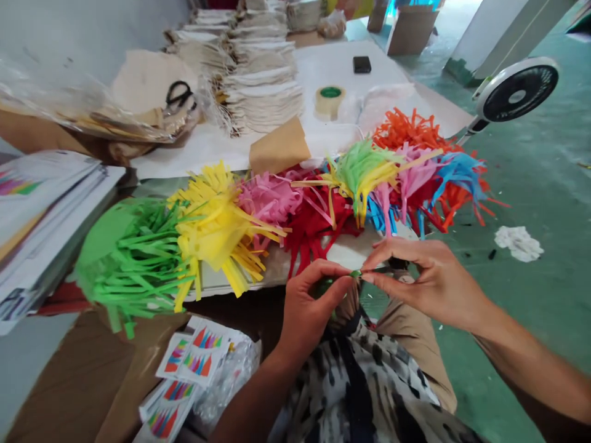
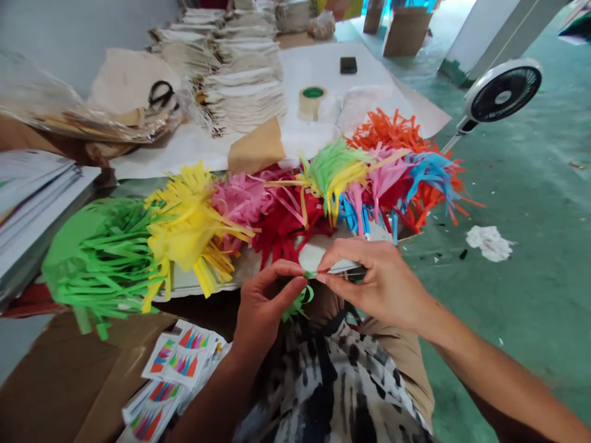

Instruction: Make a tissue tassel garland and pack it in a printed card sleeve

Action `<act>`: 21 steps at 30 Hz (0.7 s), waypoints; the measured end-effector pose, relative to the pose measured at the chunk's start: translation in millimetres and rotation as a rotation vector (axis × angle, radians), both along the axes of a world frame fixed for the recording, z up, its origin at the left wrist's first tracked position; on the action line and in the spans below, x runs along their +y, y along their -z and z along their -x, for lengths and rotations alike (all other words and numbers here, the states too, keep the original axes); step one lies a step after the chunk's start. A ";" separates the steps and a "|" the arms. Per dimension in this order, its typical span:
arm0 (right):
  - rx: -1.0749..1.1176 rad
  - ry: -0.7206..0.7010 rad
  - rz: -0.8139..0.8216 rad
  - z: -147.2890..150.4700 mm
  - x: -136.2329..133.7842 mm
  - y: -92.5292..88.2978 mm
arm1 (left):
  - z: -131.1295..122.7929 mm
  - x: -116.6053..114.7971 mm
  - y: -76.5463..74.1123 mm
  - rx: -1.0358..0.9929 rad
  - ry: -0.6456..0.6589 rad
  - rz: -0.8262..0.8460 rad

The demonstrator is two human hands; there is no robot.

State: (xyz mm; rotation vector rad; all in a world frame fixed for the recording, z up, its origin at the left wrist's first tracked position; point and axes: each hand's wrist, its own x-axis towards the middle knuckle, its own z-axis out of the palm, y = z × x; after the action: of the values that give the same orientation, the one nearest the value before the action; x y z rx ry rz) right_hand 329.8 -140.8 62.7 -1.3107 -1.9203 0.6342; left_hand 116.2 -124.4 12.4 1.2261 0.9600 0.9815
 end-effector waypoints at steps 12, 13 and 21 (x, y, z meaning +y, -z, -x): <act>0.143 0.080 0.150 -21.3 -43.4 5.5 | -23.5 -26.5 -11.0 0.161 0.027 -0.411; 0.160 0.086 0.152 -22.2 -45.0 6.4 | -24.4 -27.2 -11.3 0.158 0.028 -0.422; 0.200 0.087 0.141 -26.6 -54.7 14.7 | -28.4 -29.3 -12.4 0.143 0.053 -0.507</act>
State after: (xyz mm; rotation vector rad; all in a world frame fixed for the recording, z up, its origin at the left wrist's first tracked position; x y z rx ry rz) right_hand 356.4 -195.5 48.0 -1.3546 -1.6744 0.8359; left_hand 144.6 -153.7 24.8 1.7542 0.8053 1.1465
